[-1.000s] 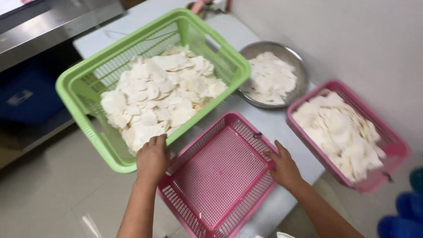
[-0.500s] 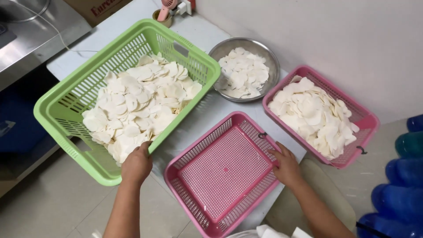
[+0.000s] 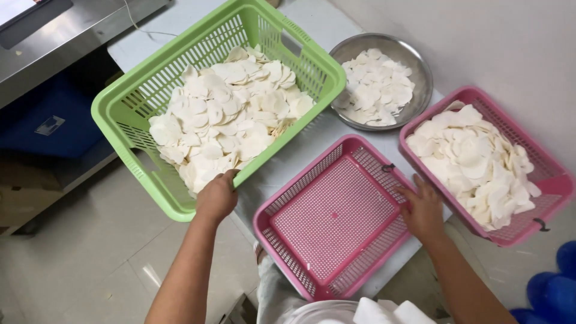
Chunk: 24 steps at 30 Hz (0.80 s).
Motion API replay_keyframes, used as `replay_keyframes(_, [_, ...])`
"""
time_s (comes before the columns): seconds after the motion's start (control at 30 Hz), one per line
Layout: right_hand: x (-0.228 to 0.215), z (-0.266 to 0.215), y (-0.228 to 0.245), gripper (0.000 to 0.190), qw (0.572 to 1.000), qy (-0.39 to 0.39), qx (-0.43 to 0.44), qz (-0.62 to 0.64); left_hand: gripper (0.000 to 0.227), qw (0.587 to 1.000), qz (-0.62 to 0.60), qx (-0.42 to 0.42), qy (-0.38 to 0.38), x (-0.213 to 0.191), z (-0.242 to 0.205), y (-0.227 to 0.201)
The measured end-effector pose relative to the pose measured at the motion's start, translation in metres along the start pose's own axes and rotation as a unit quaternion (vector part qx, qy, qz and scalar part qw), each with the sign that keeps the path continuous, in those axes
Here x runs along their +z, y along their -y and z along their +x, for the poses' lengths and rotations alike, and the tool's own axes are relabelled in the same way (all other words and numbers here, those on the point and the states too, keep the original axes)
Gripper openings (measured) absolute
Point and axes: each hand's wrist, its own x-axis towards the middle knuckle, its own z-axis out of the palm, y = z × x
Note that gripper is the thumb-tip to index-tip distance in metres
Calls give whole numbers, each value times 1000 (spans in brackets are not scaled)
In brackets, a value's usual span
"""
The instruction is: The person is manually separating thin, white dried fruit or vegetable slices that are stuck together and sorting them into different baskets.
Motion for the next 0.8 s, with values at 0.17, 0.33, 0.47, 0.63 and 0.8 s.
replay_keyframes(0.17, [1, -37, 70, 46, 998, -55, 4, 19, 53, 993, -57, 80, 59, -6, 13, 18])
replay_keyframes(0.33, [-27, -94, 230, 34, 984, 75, 38, 158, 66, 970, -113, 143, 158, -1, 28, 42])
replay_keyframes(0.47, [29, -142, 273, 56, 973, 188, -10, 135, 71, 973, -110, 177, 99, 5, 27, 43])
replay_keyframes(0.63, [26, -145, 289, 47, 965, 193, 23, 175, 76, 964, -151, 185, 118, 15, 35, 49])
replay_keyframes(0.8, [11, -134, 296, 42, 974, 100, -14, 205, 78, 961, -153, 190, 129, 13, 35, 48])
